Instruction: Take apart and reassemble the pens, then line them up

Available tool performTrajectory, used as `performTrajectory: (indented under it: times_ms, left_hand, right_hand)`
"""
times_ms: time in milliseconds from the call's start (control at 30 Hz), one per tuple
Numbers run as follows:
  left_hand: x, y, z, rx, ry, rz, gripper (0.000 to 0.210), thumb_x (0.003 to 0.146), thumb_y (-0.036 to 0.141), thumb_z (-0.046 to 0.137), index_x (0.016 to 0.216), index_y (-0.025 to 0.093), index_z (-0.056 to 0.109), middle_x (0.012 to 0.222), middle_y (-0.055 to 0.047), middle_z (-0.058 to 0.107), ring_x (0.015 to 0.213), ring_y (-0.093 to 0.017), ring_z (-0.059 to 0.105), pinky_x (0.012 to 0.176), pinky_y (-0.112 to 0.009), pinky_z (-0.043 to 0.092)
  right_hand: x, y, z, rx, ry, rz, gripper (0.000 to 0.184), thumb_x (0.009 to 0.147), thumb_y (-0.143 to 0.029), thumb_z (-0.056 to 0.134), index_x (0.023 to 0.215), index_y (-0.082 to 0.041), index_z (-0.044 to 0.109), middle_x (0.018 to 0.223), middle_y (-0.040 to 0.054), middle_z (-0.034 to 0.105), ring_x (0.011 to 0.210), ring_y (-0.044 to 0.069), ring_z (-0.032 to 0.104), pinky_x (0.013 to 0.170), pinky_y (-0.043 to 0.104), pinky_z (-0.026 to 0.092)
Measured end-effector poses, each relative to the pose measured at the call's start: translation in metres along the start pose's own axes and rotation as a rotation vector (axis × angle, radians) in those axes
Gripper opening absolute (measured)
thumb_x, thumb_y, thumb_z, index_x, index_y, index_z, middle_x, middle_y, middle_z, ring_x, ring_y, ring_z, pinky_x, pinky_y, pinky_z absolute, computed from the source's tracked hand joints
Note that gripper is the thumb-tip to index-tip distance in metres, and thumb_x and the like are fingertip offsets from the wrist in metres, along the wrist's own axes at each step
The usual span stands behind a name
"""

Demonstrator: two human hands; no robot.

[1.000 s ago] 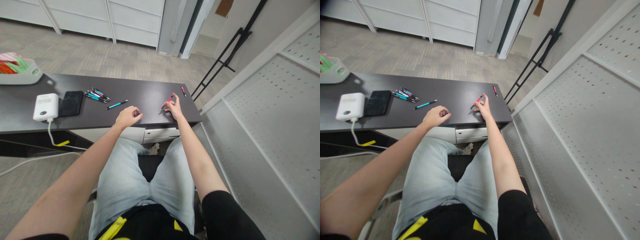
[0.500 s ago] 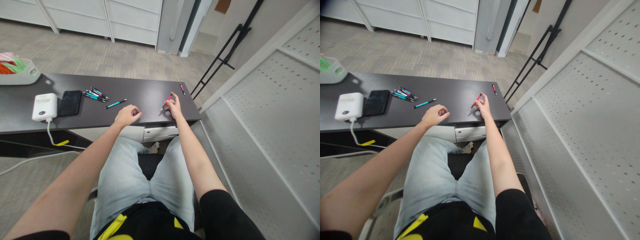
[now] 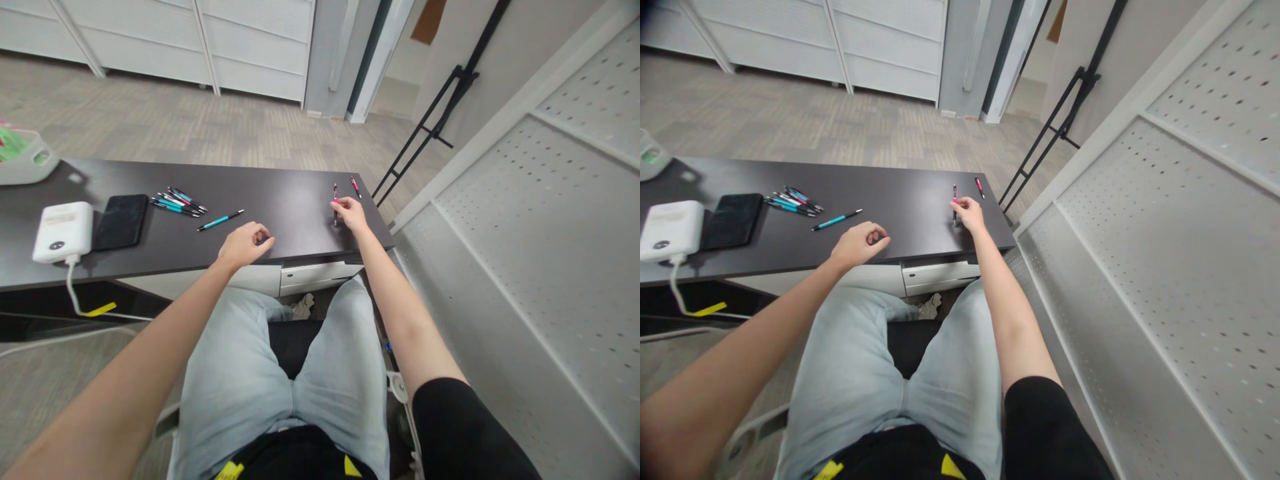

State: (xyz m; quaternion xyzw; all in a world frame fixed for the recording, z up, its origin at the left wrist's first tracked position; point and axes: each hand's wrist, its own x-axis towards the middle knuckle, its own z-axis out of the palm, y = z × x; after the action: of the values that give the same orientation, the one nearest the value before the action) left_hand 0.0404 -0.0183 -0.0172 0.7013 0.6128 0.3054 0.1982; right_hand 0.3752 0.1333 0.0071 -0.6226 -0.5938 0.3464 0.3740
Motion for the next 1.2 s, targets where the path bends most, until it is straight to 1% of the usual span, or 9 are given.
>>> performTrajectory:
  times_ms: [133,200,267,433,633,867,1033,1100,1200]
  left_hand:
    - [-0.002,0.000,-0.002,-0.005,-0.006,-0.006,0.027,0.092,0.058,0.068,0.090,0.032,0.073,0.087,-0.005,0.069,0.078,-0.028,0.063,0.079,-0.045,0.052]
    - [-0.003,0.002,-0.003,-0.005,-0.013,-0.011,0.028,0.092,0.060,0.067,0.091,0.032,0.073,0.086,-0.005,0.069,0.077,-0.028,0.064,0.078,-0.045,0.052]
    - [-0.004,0.003,-0.005,0.000,-0.020,-0.011,0.027,0.093,0.060,0.066,0.092,0.033,0.073,0.086,-0.005,0.069,0.078,-0.029,0.065,0.080,-0.047,0.053]
    - [-0.007,0.006,-0.008,-0.009,-0.046,-0.017,0.028,0.095,0.062,0.064,0.093,0.036,0.072,0.087,-0.006,0.068,0.079,-0.032,0.067,0.080,-0.050,0.054]
    - [-0.009,0.009,-0.011,-0.025,-0.061,-0.036,0.026,0.094,0.062,0.065,0.093,0.037,0.072,0.086,-0.006,0.068,0.079,-0.033,0.068,0.080,-0.051,0.054]
    - [-0.009,0.006,-0.009,-0.021,-0.060,-0.022,0.028,0.096,0.063,0.064,0.095,0.036,0.071,0.088,-0.006,0.069,0.079,-0.033,0.067,0.081,-0.051,0.054]
    - [-0.009,0.003,-0.008,-0.034,-0.060,-0.013,0.031,0.096,0.066,0.063,0.096,0.036,0.070,0.088,-0.006,0.069,0.079,-0.033,0.067,0.080,-0.051,0.053]
    - [-0.010,0.003,-0.008,-0.035,-0.063,-0.019,0.031,0.095,0.066,0.063,0.095,0.036,0.070,0.088,-0.007,0.069,0.079,-0.034,0.067,0.080,-0.051,0.052]
    - [-0.010,0.003,-0.009,-0.034,-0.069,-0.026,0.031,0.095,0.066,0.064,0.095,0.035,0.071,0.088,-0.007,0.069,0.080,-0.034,0.066,0.080,-0.052,0.052]
  right_hand:
    - [0.037,-0.005,-0.040,-0.229,0.093,0.002,0.027,0.091,-0.037,0.092,0.108,-0.020,0.079,0.110,0.0104,0.089,0.113,0.030,0.082,0.107,0.042,0.065]
    - [0.055,-0.006,-0.052,-0.335,0.121,0.004,0.022,0.093,-0.031,0.090,0.109,-0.019,0.081,0.115,0.0134,0.089,0.115,0.030,0.083,0.111,0.042,0.062]
    - [0.071,-0.006,-0.057,-0.425,0.128,0.007,0.017,0.095,-0.026,0.089,0.108,-0.018,0.082,0.120,0.0154,0.089,0.118,0.030,0.084,0.113,0.041,0.061]
    - [0.104,-0.001,-0.051,-0.601,0.125,0.016,0.009,0.099,-0.019,0.089,0.107,-0.019,0.084,0.127,0.0168,0.090,0.126,0.032,0.084,0.114,0.042,0.062]
    - [0.127,0.001,-0.043,-0.732,0.133,0.023,0.017,0.099,-0.021,0.096,0.112,-0.020,0.087,0.130,0.0196,0.089,0.127,0.035,0.085,0.112,0.045,0.064]
    - [0.136,0.004,-0.046,-0.798,0.127,0.003,0.023,0.099,-0.023,0.098,0.118,-0.021,0.085,0.132,0.0195,0.088,0.127,0.036,0.084,0.110,0.046,0.063]
    - [0.139,0.009,-0.046,-0.798,0.124,-0.015,0.022,0.101,-0.026,0.096,0.118,-0.021,0.083,0.135,0.0184,0.086,0.127,0.035,0.080,0.110,0.044,0.060]
    - [0.137,0.012,-0.047,-0.783,0.129,-0.031,0.017,0.105,-0.029,0.091,0.118,-0.021,0.083,0.137,0.0188,0.084,0.128,0.034,0.078,0.111,0.043,0.058]
    - [0.132,0.018,-0.051,-0.751,0.149,-0.059,0.015,0.114,-0.033,0.076,0.121,-0.021,0.082,0.144,0.0203,0.080,0.132,0.034,0.075,0.114,0.043,0.055]
